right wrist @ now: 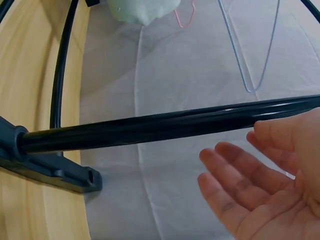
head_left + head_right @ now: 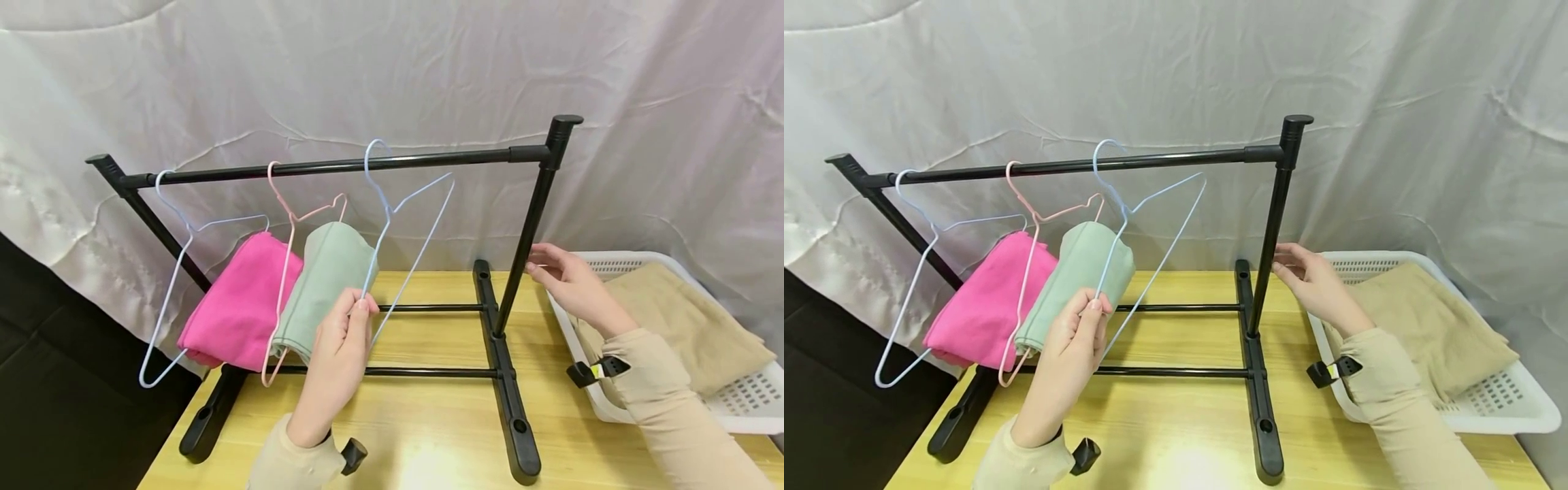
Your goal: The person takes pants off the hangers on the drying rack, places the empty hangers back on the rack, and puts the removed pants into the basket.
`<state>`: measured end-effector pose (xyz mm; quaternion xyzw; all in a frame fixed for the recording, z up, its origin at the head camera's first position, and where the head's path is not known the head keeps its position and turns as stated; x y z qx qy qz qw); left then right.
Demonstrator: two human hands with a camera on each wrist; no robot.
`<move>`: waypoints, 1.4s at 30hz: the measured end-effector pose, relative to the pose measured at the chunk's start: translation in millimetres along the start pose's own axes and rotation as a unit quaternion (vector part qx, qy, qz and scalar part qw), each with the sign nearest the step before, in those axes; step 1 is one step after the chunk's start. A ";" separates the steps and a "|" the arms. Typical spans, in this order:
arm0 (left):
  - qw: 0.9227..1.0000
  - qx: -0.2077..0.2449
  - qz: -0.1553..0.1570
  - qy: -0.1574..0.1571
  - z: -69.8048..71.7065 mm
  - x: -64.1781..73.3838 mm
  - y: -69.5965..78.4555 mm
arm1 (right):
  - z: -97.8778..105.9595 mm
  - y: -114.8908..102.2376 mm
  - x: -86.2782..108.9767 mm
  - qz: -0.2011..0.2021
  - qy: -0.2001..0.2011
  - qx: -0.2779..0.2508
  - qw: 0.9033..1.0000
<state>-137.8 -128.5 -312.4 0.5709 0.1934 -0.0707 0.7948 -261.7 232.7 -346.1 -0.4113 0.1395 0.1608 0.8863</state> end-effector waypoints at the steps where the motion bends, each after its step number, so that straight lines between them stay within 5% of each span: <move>1: 1.000 -0.007 -0.004 0.002 -0.9 -1.2 1.0 | -1.0 -0.2 0.6 0.002 0.003 -0.001 1.000; 15: 0.996 -0.026 -0.087 0.024 -29.0 -19.7 16.3 | -15.4 1.0 2.5 0.019 -0.003 -0.060 0.998; 23: 0.994 -0.043 -0.097 0.028 -48.9 -25.4 21.6 | -19.0 3.0 3.7 0.019 -0.006 -0.096 0.995; 42: 0.992 -0.068 -0.102 -0.015 -88.6 -27.7 11.5 | -19.6 10.1 7.1 0.021 0.005 -0.070 0.997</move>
Point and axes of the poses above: each hand's wrist, its own x-axis away from the middle knuckle, its own z-axis out of the back of the hand, y = z × x, the point moved 2 cm from there along -x, towards the middle knuckle, and after that the axes turned 7 degrees about y, right-handed, at the moved point
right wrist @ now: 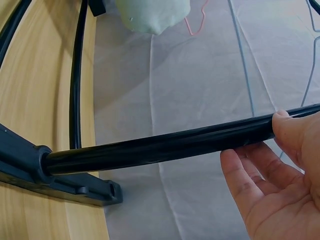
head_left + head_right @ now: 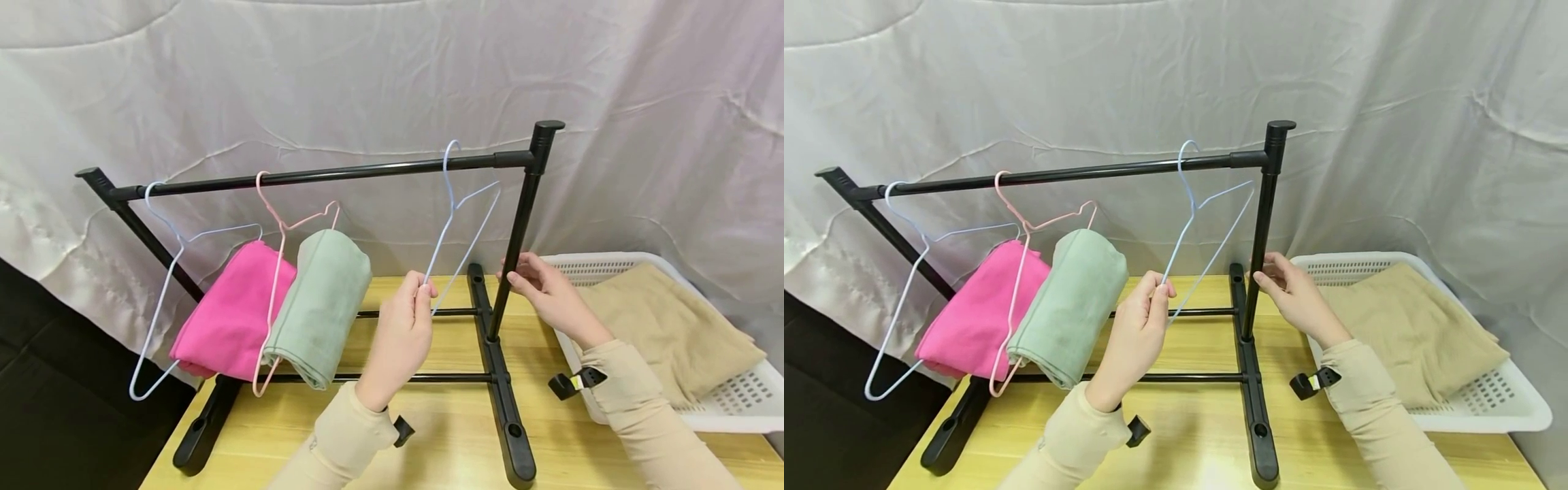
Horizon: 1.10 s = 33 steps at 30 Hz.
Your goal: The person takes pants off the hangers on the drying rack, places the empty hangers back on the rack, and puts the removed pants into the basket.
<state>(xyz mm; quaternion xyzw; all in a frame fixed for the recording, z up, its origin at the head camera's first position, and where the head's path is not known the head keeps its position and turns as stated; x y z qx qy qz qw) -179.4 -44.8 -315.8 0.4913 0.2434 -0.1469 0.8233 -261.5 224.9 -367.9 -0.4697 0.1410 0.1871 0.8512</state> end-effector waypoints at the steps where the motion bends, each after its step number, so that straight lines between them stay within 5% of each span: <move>1: 1.000 0.000 0.002 -0.003 -1.6 1.2 -1.0 | -0.3 0.2 0.0 0.000 0.001 0.000 1.000; 13: 0.998 0.017 0.033 -0.045 -13.9 13.7 -3.1 | -0.9 -1.9 0.9 -0.015 -0.001 -0.007 1.000; 33: 0.993 0.052 0.045 -0.091 -9.2 22.9 3.1 | 0.1 -4.5 3.2 -0.058 -0.014 0.026 0.998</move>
Point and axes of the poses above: each hand's wrist, its own x-axis away from the middle knuckle, its own z-axis out of the back of the hand, y = z × x, the point moved 2 cm from there along -x, towards the middle knuckle, and after that the axes turned 7 degrees about y, right-handed, at the moved point
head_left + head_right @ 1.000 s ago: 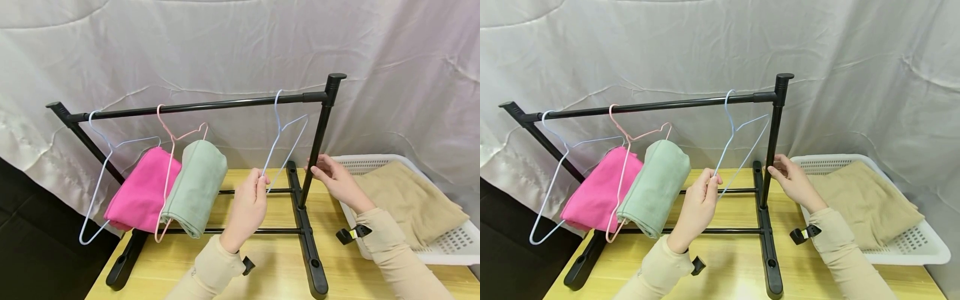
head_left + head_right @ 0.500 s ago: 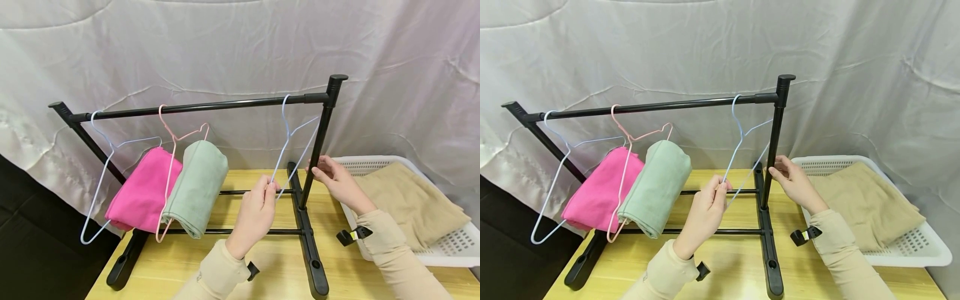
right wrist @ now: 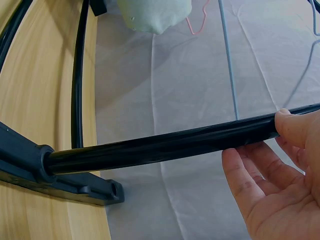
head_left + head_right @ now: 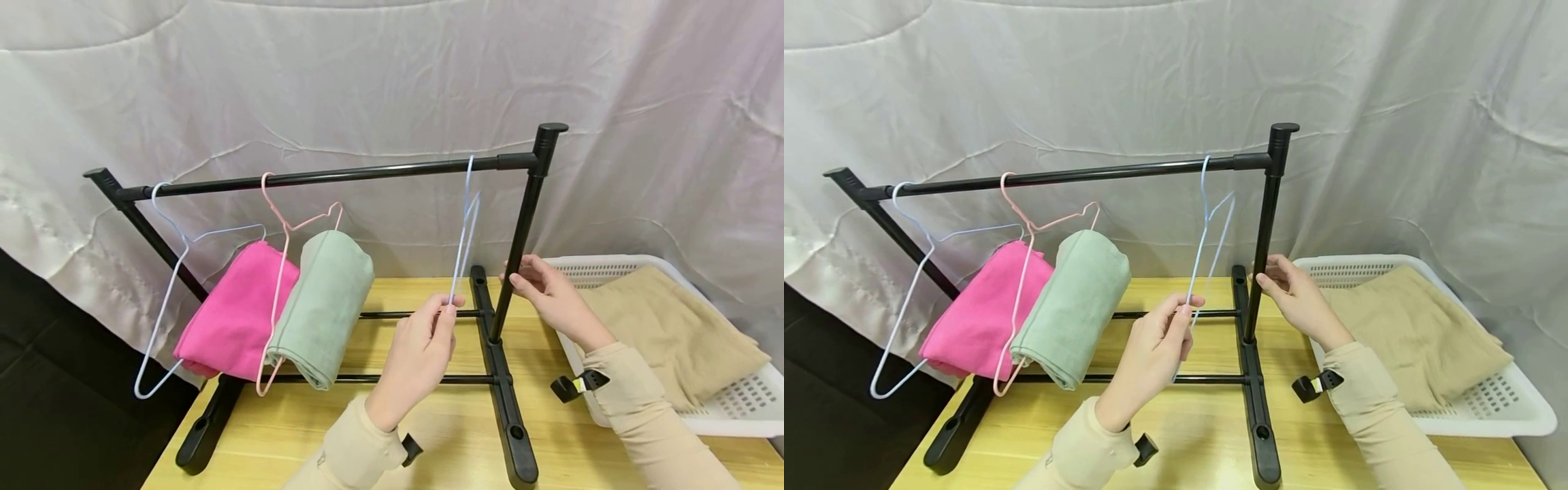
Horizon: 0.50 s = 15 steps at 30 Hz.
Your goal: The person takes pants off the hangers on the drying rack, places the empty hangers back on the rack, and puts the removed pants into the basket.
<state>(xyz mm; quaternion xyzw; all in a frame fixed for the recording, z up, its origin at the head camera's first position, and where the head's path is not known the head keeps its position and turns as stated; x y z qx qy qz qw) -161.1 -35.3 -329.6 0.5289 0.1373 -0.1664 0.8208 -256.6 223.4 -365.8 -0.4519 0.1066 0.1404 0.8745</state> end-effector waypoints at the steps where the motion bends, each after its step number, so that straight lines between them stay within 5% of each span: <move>1: 1.000 0.001 0.001 -0.001 0.3 0.6 0.0 | 0.2 0.0 0.2 -0.001 0.001 0.005 1.000; 15: 1.000 0.013 -0.019 -0.010 2.4 5.0 1.9 | -1.0 2.1 0.5 0.007 0.003 -0.004 1.000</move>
Point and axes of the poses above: each hand's wrist, its own x-axis away from the middle knuckle, its own z-axis out of the back of the hand, y = z × x, the point moved 2 cm from there along -x, towards the middle knuckle, and after that the axes turned 7 degrees about y, right-handed, at the moved point
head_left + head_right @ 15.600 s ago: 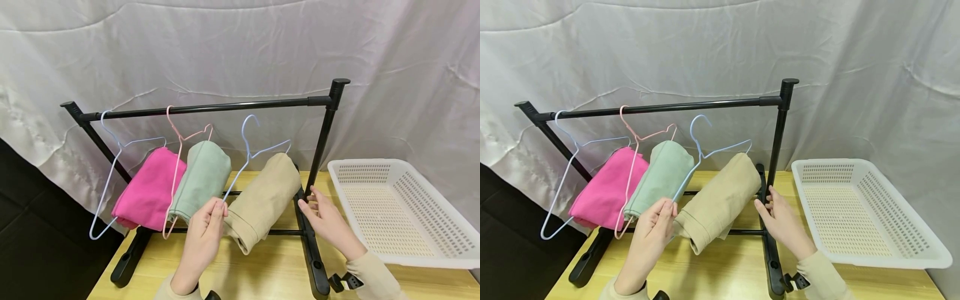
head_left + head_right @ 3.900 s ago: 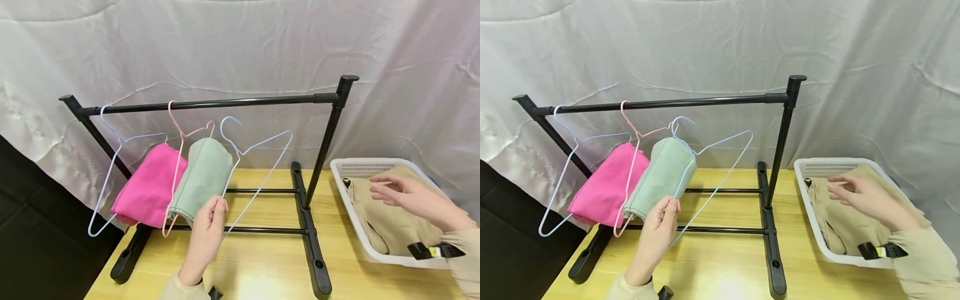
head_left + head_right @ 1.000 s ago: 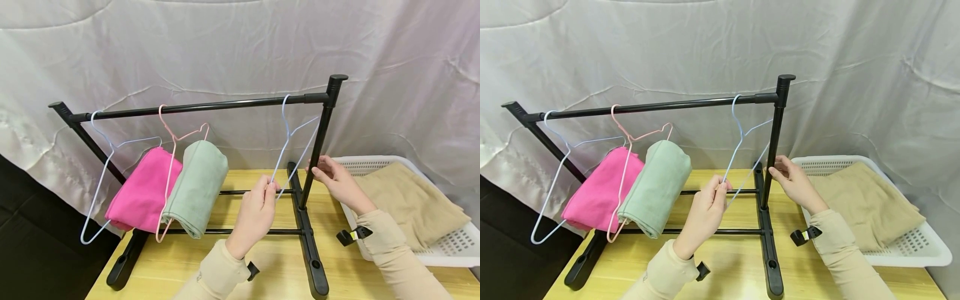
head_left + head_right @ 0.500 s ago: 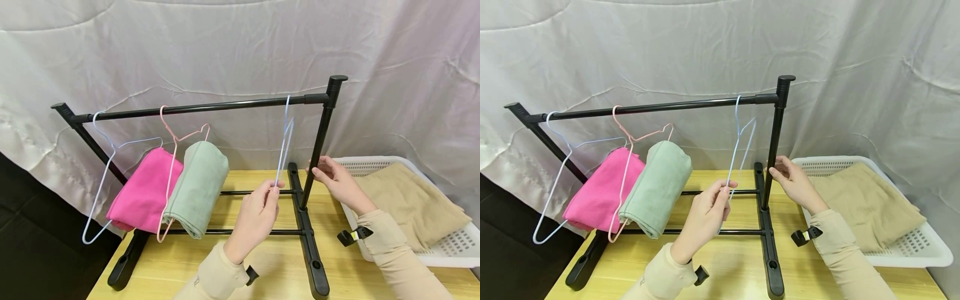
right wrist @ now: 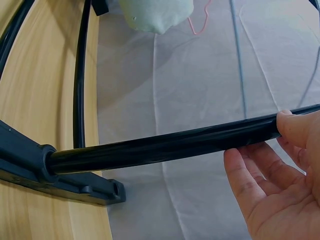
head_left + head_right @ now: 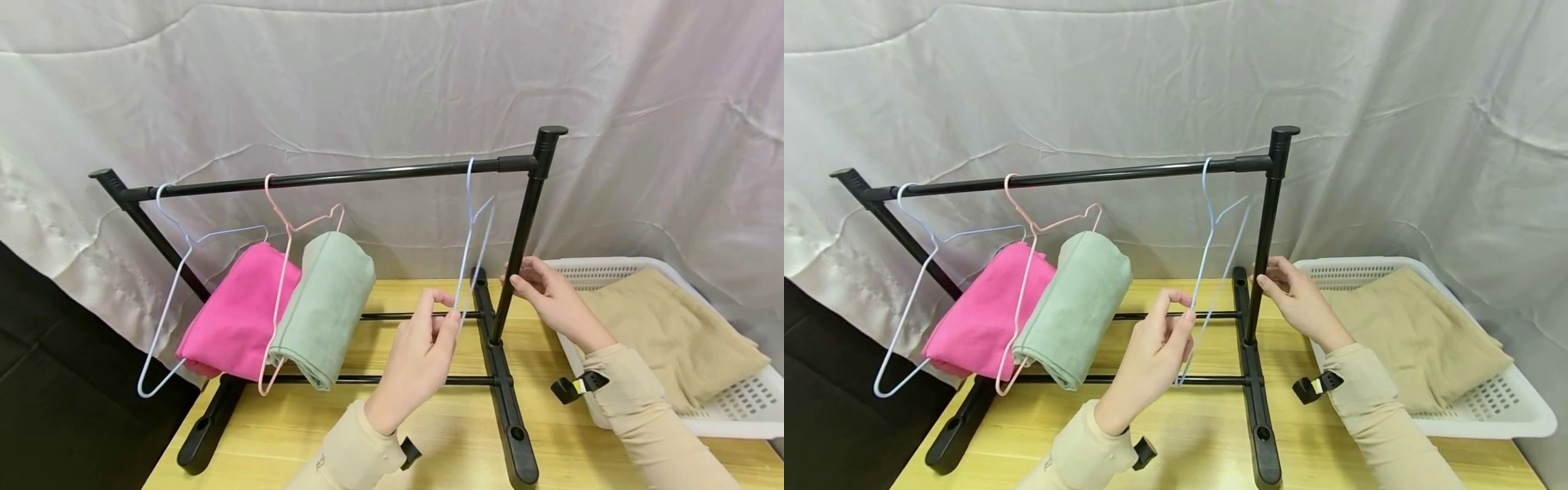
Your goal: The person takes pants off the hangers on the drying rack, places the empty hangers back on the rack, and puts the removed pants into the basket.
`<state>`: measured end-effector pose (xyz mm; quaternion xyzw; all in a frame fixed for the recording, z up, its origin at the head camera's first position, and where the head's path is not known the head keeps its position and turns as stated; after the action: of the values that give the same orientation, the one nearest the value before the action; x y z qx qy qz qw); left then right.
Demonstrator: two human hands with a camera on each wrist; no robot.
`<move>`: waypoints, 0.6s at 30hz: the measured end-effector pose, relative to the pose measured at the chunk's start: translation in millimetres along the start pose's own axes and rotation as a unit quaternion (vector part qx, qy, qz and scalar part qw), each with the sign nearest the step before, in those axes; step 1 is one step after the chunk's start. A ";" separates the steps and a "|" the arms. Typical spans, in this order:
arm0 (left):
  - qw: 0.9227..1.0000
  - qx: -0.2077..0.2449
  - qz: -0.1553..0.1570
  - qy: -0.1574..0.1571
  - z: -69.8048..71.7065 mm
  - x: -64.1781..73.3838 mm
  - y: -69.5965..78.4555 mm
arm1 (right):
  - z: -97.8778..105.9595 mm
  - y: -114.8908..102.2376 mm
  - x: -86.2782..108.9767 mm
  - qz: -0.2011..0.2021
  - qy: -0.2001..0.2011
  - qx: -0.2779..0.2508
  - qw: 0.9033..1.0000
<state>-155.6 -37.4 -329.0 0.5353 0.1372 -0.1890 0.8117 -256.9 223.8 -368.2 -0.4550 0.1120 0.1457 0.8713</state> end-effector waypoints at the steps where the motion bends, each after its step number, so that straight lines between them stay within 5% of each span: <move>1: 1.000 0.002 -0.002 -0.001 0.2 0.3 -0.1 | -0.1 0.2 -0.1 0.001 -0.001 -0.002 1.000; 11: 1.000 -0.014 -0.015 0.001 3.0 2.9 -4.1 | -0.5 -0.7 0.6 -0.001 0.006 0.008 1.000; 18: 1.000 -0.018 -0.016 0.005 6.4 5.2 -6.9 | -1.5 0.0 0.1 0.024 0.013 -0.030 0.999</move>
<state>-153.9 -46.5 -334.4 0.5196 0.1535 -0.1966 0.8172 -256.8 222.6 -369.1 -0.4798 0.1294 0.1639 0.8522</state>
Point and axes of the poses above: each hand's wrist, its own x-axis away from the middle knuckle, its own z-axis out of the back of the hand, y = z × x, the point moved 2 cm from there along -x, towards the middle knuckle, and after that the axes turned 7 degrees about y, right-handed, at the moved point
